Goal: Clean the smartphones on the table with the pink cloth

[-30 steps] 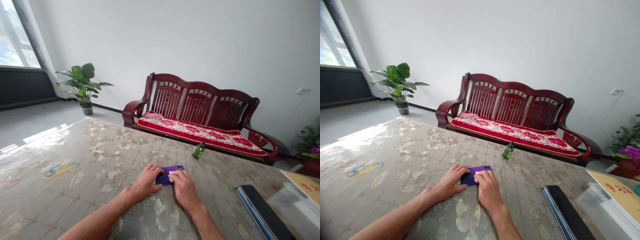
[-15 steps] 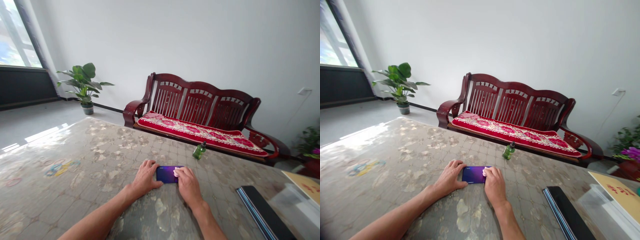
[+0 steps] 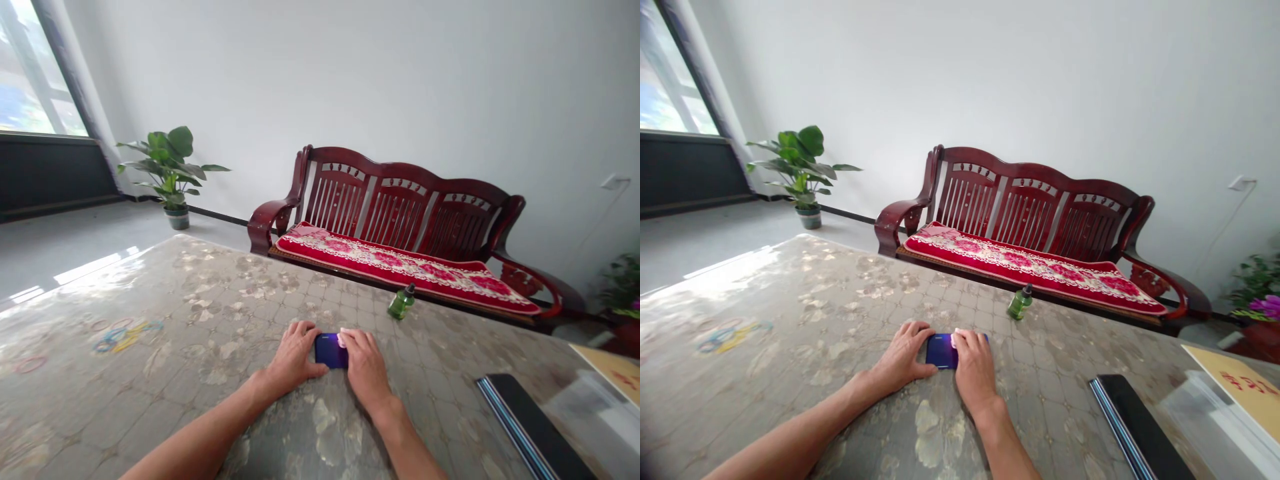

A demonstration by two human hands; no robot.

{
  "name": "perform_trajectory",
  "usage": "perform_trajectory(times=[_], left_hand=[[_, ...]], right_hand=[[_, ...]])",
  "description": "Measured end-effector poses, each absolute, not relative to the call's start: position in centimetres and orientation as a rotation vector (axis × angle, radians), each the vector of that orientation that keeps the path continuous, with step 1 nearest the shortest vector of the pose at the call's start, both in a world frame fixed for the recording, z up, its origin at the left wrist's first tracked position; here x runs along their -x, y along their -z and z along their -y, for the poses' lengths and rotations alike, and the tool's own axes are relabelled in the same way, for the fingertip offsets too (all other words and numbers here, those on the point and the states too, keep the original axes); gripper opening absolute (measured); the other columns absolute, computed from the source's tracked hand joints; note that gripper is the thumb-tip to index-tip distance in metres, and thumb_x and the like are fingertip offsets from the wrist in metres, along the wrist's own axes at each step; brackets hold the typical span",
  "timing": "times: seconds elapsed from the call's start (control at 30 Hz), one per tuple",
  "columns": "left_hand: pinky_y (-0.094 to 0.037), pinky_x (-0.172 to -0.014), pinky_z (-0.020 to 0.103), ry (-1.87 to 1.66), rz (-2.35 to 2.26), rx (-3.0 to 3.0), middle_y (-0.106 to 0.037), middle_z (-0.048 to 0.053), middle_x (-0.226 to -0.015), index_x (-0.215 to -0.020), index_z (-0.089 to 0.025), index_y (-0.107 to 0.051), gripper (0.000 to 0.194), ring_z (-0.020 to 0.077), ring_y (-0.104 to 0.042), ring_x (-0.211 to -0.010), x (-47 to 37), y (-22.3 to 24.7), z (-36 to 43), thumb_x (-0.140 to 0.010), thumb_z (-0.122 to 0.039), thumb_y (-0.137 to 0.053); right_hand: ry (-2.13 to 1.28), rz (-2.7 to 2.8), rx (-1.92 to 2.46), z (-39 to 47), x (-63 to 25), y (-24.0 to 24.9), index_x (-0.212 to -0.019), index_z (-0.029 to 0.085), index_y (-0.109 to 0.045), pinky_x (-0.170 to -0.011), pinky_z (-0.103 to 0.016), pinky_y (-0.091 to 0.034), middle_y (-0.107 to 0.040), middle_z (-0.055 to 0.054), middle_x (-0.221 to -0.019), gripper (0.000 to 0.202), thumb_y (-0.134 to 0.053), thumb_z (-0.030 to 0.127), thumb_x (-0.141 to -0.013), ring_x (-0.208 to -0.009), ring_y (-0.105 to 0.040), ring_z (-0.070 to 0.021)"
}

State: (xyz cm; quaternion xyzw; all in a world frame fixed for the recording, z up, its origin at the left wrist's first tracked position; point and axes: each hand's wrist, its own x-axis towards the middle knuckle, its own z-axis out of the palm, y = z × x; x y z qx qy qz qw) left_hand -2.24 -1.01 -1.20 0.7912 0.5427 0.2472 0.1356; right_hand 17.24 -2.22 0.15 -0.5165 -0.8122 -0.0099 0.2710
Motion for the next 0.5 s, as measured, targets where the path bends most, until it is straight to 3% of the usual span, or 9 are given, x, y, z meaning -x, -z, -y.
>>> perform_trajectory(times=[0.17,0.33,0.5], left_hand=[[-0.043,-0.098,0.043,-0.725,-1.547,-2.301,-0.057,0.010,-0.119,-0.113,-0.021,-0.063,0.060,0.0309,-0.050,-0.111,2.3,1.5,0.9,-0.060,-0.038,-0.084],[-0.043,-0.098,0.043,-0.706,-1.534,-2.297,-0.057,0.010,-0.120,-0.114,-0.021,-0.064,0.064,0.0313,-0.051,-0.111,2.3,1.4,0.8,-0.058,-0.040,-0.088],[-0.043,-0.097,0.041,-0.715,-1.492,-2.298,-0.059,0.009,-0.118,-0.115,-0.021,-0.063,0.061,0.0295,-0.052,-0.110,2.0,1.2,0.8,-0.061,-0.038,-0.086]], right_hand=[[-0.130,2.333,1.164,3.0,-15.6,-0.5,-0.120,0.024,-0.063,-0.094,-0.033,-0.047,-0.065,-0.005,-0.116,0.037,-0.047,0.007,-0.091,-0.106,-0.056,-0.0196],[-0.052,2.216,1.343,2.4,-16.3,-0.1,-0.115,0.023,-0.065,-0.096,-0.034,-0.045,-0.065,-0.007,-0.116,0.033,-0.048,0.007,-0.092,-0.106,-0.057,-0.0199],[-0.037,2.304,1.280,2.4,-16.0,-0.1,-0.127,0.022,-0.060,-0.099,-0.035,-0.044,-0.063,-0.008,-0.123,0.038,-0.049,0.010,-0.093,-0.112,-0.055,-0.0199]])
